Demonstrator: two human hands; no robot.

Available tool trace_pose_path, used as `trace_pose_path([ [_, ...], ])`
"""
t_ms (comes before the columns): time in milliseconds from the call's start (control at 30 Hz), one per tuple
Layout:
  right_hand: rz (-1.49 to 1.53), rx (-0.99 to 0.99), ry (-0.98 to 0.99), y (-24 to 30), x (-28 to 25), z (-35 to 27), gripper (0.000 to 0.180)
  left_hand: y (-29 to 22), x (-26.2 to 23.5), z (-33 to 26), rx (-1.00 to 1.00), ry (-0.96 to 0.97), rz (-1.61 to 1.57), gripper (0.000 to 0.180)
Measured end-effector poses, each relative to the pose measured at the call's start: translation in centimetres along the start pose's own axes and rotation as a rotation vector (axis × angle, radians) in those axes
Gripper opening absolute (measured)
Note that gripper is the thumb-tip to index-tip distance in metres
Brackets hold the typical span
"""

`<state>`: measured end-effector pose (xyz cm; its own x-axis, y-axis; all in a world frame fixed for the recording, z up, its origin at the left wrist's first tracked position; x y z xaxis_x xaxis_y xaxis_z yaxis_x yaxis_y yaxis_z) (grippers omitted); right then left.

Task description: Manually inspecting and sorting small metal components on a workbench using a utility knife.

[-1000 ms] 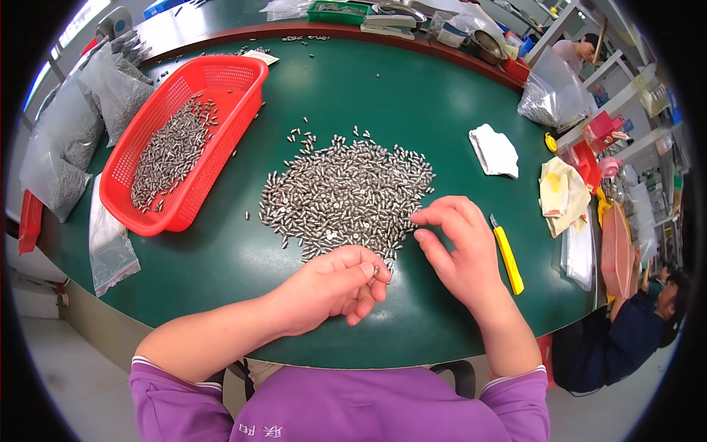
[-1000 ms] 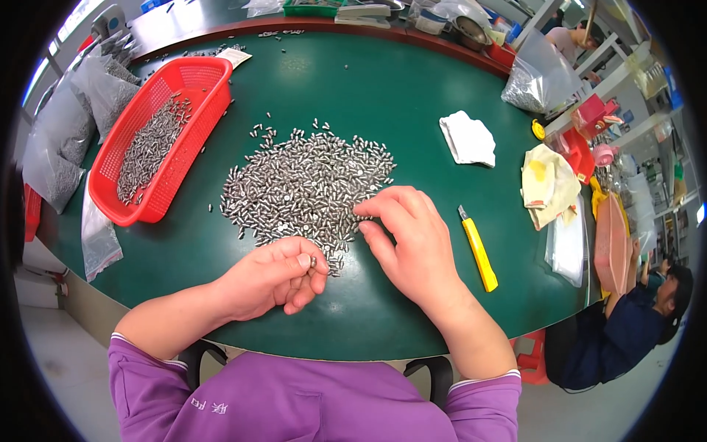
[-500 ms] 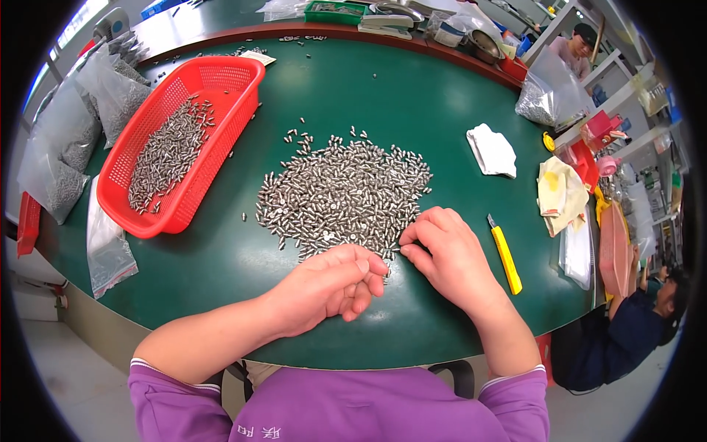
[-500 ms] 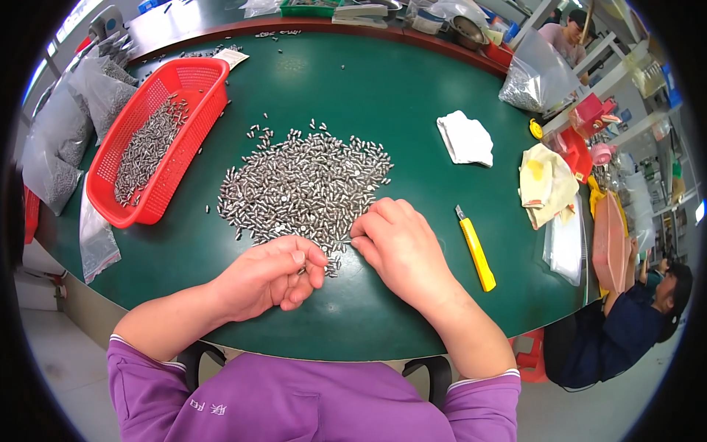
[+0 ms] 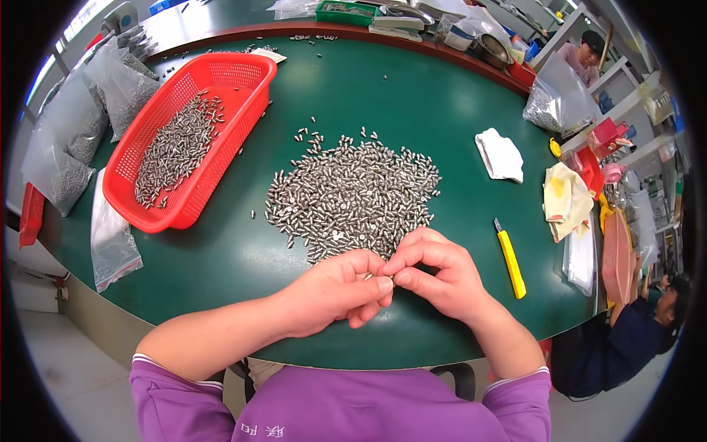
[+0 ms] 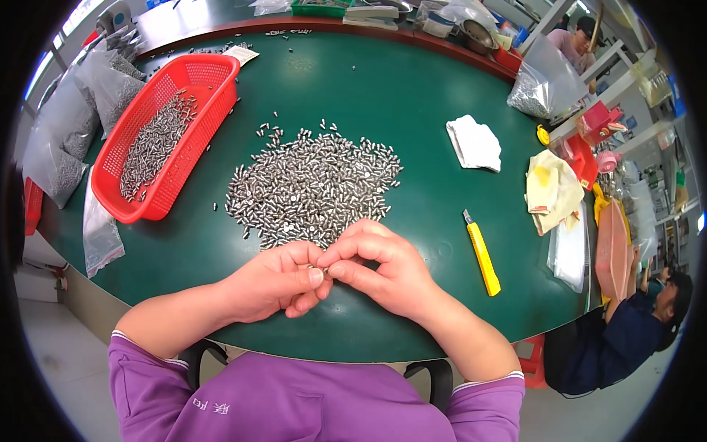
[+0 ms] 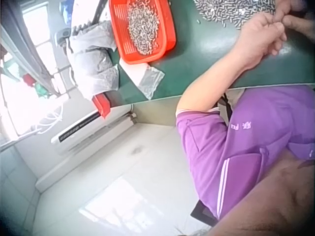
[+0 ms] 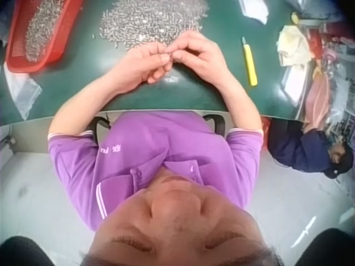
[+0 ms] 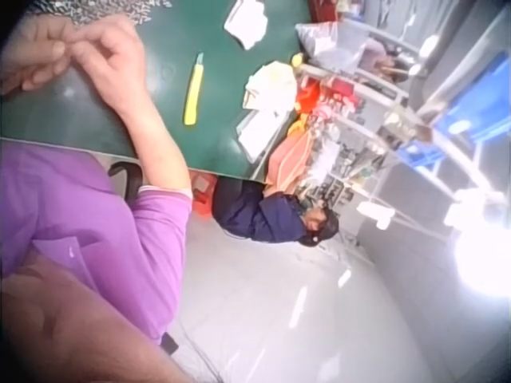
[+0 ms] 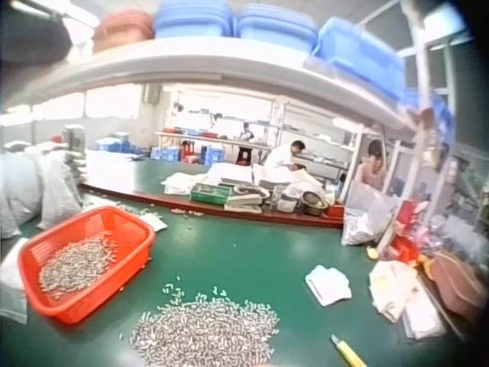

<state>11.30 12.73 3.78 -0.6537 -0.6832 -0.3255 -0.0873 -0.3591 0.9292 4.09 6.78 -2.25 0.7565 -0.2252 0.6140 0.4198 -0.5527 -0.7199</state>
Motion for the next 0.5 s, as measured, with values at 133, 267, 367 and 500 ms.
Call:
trace_pose_path([
  [133,-0.092,-0.053,-0.016,0.8,-0.1,-0.1,0.014,0.2,-0.2,0.2,0.002,-0.018,0.044,0.016],
  [267,-0.363,-0.074,-0.205,1.5,-2.7,-0.1,0.016,-0.1,-0.1,0.2,0.019,-0.005,0.06,0.015],
  [367,-0.546,-0.086,-0.245,1.8,-3.6,0.0,0.013,0.1,-0.1,0.2,0.022,0.001,0.062,0.018],
  [500,-0.712,-0.04,-0.191,1.4,-3.3,0.1,0.011,0.1,-0.3,0.1,0.021,0.001,0.06,0.02],
])
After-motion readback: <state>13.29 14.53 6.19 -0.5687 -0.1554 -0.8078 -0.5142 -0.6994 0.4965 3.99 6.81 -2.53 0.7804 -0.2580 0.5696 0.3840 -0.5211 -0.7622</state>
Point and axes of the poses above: each hand's wrist, its own z-axis towards the middle knuckle, its own x-axis out of the palm, y = z × x, the point moved 10 cm from there along z, towards the middle knuckle, and after that the axes turned 1 degree about z, right-handed, at the moved point
